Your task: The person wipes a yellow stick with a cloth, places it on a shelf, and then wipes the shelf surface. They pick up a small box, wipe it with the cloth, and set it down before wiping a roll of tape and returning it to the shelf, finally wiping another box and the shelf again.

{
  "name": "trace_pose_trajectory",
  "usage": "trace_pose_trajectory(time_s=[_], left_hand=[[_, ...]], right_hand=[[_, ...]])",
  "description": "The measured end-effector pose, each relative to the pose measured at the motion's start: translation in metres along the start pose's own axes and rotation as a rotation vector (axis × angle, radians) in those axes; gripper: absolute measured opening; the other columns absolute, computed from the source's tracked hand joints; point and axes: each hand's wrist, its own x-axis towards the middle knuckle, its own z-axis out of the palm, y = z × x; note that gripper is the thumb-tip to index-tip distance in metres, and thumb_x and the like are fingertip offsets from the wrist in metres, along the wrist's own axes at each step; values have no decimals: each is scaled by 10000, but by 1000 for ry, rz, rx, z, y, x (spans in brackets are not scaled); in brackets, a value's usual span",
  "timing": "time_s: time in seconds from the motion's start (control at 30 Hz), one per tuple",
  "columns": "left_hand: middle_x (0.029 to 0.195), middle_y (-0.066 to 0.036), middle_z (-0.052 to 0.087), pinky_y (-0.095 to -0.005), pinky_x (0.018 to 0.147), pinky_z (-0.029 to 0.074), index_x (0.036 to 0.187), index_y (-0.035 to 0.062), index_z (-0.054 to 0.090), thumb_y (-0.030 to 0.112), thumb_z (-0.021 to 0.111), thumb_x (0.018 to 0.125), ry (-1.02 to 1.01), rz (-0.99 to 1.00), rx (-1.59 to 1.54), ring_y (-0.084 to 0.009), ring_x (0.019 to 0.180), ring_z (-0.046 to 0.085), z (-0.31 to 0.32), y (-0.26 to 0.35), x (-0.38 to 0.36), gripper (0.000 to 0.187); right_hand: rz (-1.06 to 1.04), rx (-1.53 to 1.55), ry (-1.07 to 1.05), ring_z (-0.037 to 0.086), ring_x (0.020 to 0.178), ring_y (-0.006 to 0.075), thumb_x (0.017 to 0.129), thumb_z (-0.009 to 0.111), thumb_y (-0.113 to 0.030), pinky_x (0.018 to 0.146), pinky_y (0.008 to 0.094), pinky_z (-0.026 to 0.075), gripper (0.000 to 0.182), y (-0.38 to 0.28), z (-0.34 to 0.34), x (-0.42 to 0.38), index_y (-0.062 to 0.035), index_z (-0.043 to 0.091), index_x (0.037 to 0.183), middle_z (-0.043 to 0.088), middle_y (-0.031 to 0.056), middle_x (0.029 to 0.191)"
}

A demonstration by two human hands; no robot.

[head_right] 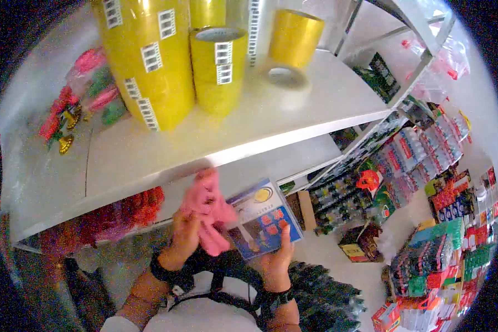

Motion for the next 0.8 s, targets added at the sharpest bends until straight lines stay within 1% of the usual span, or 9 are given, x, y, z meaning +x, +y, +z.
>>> trace_pose_trajectory(time_s=[0.07, 0.17, 0.3, 0.4, 0.47, 0.53, 0.7, 0.77, 0.8], left_hand=[[1158, -138, 400, -347, 894, 291, 1133, 12, 428, 115, 452, 765, -58, 117, 151, -230, 1054, 392, 17, 0, -1, 383], [1215, -165, 334, -455, 928, 172, 1150, 55, 431, 232, 483, 739, -273, 345, 737, -287, 1149, 281, 34, -9, -4, 451], [1265, -165, 305, -534, 897, 134, 1143, 110, 463, 307, 463, 747, -361, 328, 1000, -301, 1176, 259, 50, -27, -21, 442], [1246, -137, 347, -532, 896, 141, 1132, 107, 475, 310, 467, 748, -486, 343, 952, -286, 1175, 279, 51, -32, -28, 435], [1238, -122, 362, -533, 895, 146, 1131, 105, 475, 309, 469, 748, -503, 348, 939, -278, 1172, 290, 47, -36, -32, 434], [1231, -108, 377, -535, 894, 151, 1129, 102, 475, 307, 470, 749, -526, 359, 925, -269, 1170, 301, 42, -42, -32, 433], [1198, -117, 408, -495, 902, 198, 1156, 79, 443, 271, 499, 731, -355, 396, 1091, -296, 1143, 333, 16, -46, -23, 469], [1189, -107, 420, -445, 892, 272, 1195, 76, 388, 297, 475, 775, -173, 285, 781, -285, 1135, 347, -6, -65, -6, 482], [1192, -97, 418, -422, 894, 296, 1205, 83, 366, 346, 434, 801, -115, -11, 413, -267, 1131, 355, -19, -77, -9, 487]], right_hand=[[114, 126, -235, 487, 950, 186, 841, 407, -383, 803, 332, 396, 427, 5, -1, -3, -91, 401, 1153, 493, 48, 1088], [85, 10, -241, 388, 1096, 208, 852, 364, -403, 908, 342, 327, 486, 29, -4, -2, -90, 319, 1220, 390, 64, 1212], [48, 73, -206, 357, 1128, 223, 853, 325, -442, 941, 363, 296, 524, 35, 10, 0, -71, 297, 1221, 368, 87, 1221], [156, 202, -281, 320, 1154, 229, 853, 256, -482, 972, 363, 242, 574, 28, 7, 11, -60, 263, 1243, 342, 92, 1245], [-81, -190, -314, 296, 1168, 239, 845, 200, -517, 991, 362, 201, 612, 24, 10, 10, -61, 263, 1247, 330, 96, 1257], [164, 136, -355, 318, 1155, 239, 836, 228, -528, 978, 362, 232, 624, 19, 7, 16, -55, 277, 1240, 338, 85, 1254], [148, 212, -240, 388, 1091, 212, 849, 318, -462, 926, 354, 303, 527, 19, 7, 19, -70, 347, 1198, 403, 69, 1196], [78, 182, -151, 392, 1087, 213, 847, 332, -456, 922, 356, 309, 520, 19, 2, 23, -74, 349, 1198, 405, 62, 1196], [61, 198, -155, 395, 1085, 217, 848, 344, -442, 919, 362, 312, 508, 17, 0, 23, -74, 351, 1197, 407, 60, 1197]])
